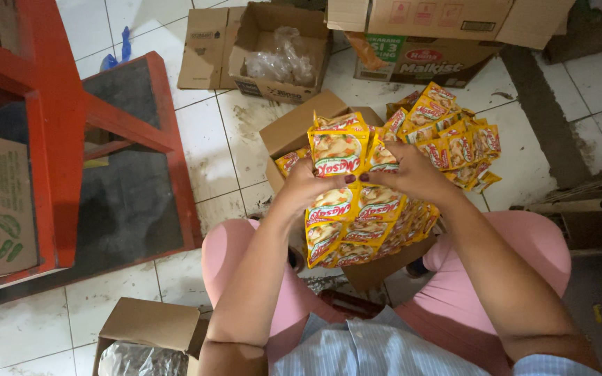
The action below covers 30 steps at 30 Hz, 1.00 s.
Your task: The person packs seasoning packets into a cardboard box by hand while sitting on the tiled floor of a storage room.
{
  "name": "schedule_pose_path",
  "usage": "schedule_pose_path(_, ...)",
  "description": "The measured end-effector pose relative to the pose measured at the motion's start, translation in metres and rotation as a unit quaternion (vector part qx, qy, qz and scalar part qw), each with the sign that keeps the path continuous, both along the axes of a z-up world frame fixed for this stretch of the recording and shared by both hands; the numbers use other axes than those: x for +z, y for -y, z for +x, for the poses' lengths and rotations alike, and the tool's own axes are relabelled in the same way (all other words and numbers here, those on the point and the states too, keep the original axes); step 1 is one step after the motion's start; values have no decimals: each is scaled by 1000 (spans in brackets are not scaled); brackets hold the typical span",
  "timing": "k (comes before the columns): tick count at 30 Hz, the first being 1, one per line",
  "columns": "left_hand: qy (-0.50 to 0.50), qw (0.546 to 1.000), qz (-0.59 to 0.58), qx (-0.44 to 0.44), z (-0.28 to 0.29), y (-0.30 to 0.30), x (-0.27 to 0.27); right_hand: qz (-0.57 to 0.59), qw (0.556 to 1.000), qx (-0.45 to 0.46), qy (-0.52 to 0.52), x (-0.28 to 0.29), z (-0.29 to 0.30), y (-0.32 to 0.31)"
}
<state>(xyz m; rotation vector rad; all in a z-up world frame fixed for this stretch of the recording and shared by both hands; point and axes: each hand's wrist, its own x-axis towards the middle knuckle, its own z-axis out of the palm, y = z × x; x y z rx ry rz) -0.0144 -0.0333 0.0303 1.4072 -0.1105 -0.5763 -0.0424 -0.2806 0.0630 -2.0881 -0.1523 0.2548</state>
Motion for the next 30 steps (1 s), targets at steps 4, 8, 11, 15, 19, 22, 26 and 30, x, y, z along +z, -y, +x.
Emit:
schedule_pose_path(4, 30, 999, 13, 16, -7, 5, 8, -12, 999, 2, 49, -2, 2, -2)
schedule_pose_path(8, 83, 996, 10, 17, -5, 6, 3, 97, 995, 1, -18, -1, 2, -1)
schedule_pose_path(11, 58, 998, -4, 16, -1, 6, -6, 111, 992, -23, -64, -3, 2, -3)
schedule_pose_path(15, 30, 998, -48, 15, 0, 6, -19, 123, 990, -19, -72, -11, 3, -1)
schedule_pose_path(19, 26, 995, -92, 11, 4, 9, -32, 167, 984, -12, -65, -18, 3, 0)
schedule_pose_path(22, 23, 995, -100, 17, 5, 9, -38, 202, 979, 0, -39, -22, 3, 0)
schedule_pose_path(26, 38, 991, -128, 15, 6, 10, -47, 191, 979, -18, -65, -24, 3, 2)
schedule_pose_path(30, 10, 990, -130, 52, 7, 14, -56, 245, 966, -30, -81, -28, 5, 6)
